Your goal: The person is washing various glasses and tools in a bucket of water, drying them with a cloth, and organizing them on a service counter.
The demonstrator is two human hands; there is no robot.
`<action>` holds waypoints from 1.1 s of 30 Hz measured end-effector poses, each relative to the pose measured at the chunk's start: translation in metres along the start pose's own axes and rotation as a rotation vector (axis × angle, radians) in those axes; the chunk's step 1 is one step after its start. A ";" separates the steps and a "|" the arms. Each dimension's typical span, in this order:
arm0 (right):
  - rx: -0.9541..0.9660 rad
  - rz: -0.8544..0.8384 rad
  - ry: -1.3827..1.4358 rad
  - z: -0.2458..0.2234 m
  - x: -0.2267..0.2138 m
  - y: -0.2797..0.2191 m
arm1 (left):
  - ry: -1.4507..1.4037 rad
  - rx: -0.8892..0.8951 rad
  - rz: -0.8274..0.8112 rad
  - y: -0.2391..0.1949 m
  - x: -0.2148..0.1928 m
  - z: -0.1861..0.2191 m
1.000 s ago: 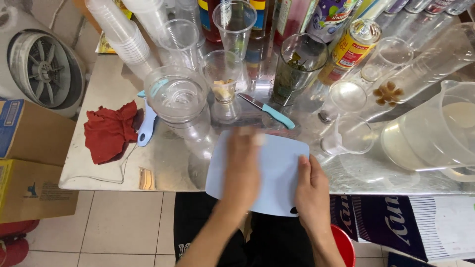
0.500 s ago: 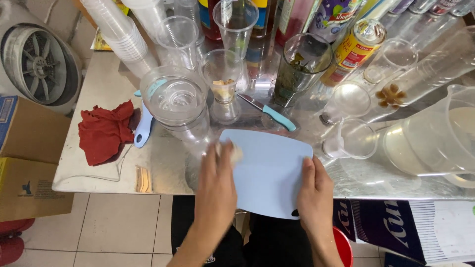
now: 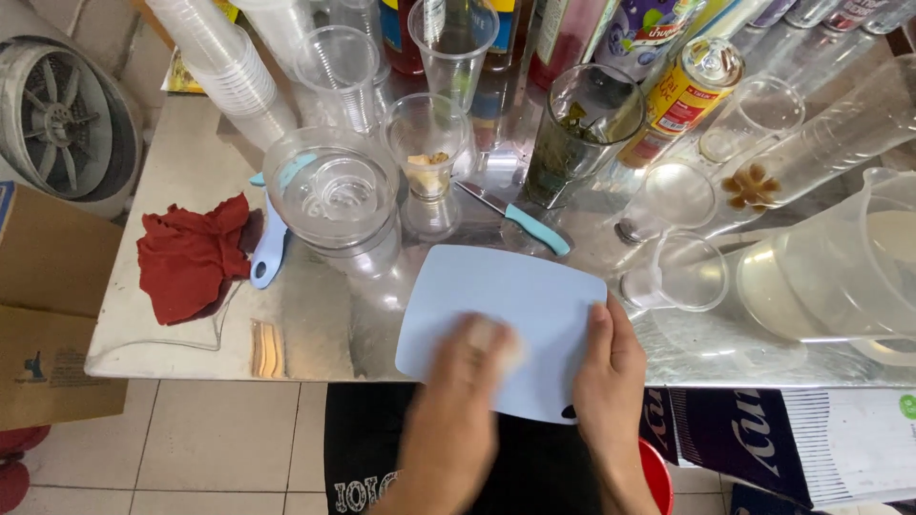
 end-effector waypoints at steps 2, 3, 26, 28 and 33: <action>0.028 -0.016 0.000 -0.009 -0.003 -0.007 | 0.157 -0.197 0.063 0.015 -0.028 -0.021; 0.030 -0.013 0.001 -0.005 -0.003 -0.006 | 0.157 -0.194 0.060 0.030 -0.030 -0.018; -0.119 0.048 -0.192 0.018 0.005 0.010 | 0.226 -0.029 0.163 0.075 0.009 -0.026; -0.123 0.035 -0.202 0.016 0.005 0.010 | 0.133 -0.017 0.115 0.074 0.017 0.007; -0.070 -0.006 -0.148 0.010 0.001 0.007 | -0.070 0.087 -0.034 0.031 0.009 0.026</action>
Point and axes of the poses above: each hand's wrist, its own y-axis towards the middle knuckle, its own x-axis out of the palm, z = x × y, the point moved 4 cm from there along y, towards the middle knuckle, and after that the axes turned 11 degrees about -y, right-handed, at the moved point
